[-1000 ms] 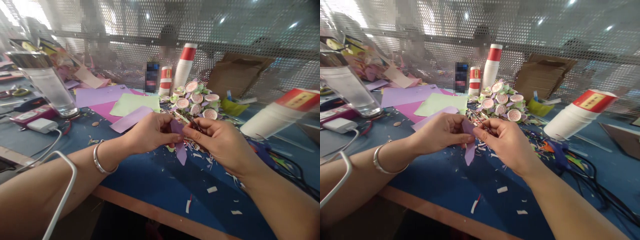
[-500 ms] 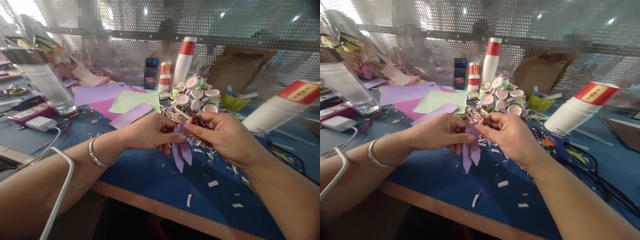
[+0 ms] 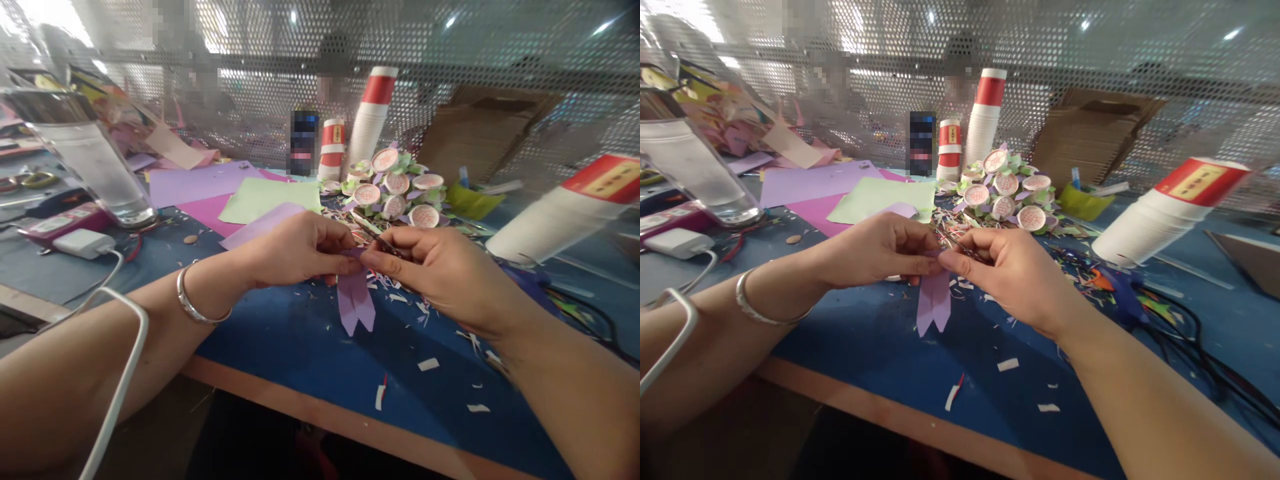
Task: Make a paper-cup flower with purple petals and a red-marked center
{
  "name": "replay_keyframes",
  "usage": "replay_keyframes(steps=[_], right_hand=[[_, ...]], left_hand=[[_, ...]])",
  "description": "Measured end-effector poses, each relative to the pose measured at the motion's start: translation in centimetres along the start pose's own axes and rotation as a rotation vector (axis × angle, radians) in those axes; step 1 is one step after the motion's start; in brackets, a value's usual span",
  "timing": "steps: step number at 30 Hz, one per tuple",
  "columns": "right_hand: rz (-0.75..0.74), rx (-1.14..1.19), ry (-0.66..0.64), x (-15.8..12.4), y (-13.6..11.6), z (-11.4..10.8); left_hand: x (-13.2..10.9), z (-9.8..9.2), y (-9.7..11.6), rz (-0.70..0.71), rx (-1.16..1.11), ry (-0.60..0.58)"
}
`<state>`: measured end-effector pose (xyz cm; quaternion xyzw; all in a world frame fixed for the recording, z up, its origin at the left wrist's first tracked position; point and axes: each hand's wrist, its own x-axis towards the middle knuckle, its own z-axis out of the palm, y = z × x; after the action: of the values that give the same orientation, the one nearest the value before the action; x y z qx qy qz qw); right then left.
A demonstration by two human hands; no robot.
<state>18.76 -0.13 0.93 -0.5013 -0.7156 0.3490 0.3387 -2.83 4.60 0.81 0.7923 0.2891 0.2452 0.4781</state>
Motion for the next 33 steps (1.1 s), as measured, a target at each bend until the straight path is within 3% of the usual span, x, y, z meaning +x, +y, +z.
replay_keyframes(steps=[9,18,25,33], right_hand=[[0.082,-0.091,-0.080,0.0,0.3,-1.1],[0.124,-0.223,-0.186,0.2,0.7,-1.6],[0.038,-0.217,-0.181,0.4,0.3,-0.7],[0.080,-0.278,-0.318,0.2,-0.4,-0.9]], left_hand=[[0.3,-1.6,-0.8,-0.011,0.042,0.094],[0.6,-1.6,-0.9,0.046,0.035,0.187],[0.5,-1.2,-0.8,0.065,0.025,0.141],[0.4,-1.2,-0.6,0.139,0.095,0.079]])
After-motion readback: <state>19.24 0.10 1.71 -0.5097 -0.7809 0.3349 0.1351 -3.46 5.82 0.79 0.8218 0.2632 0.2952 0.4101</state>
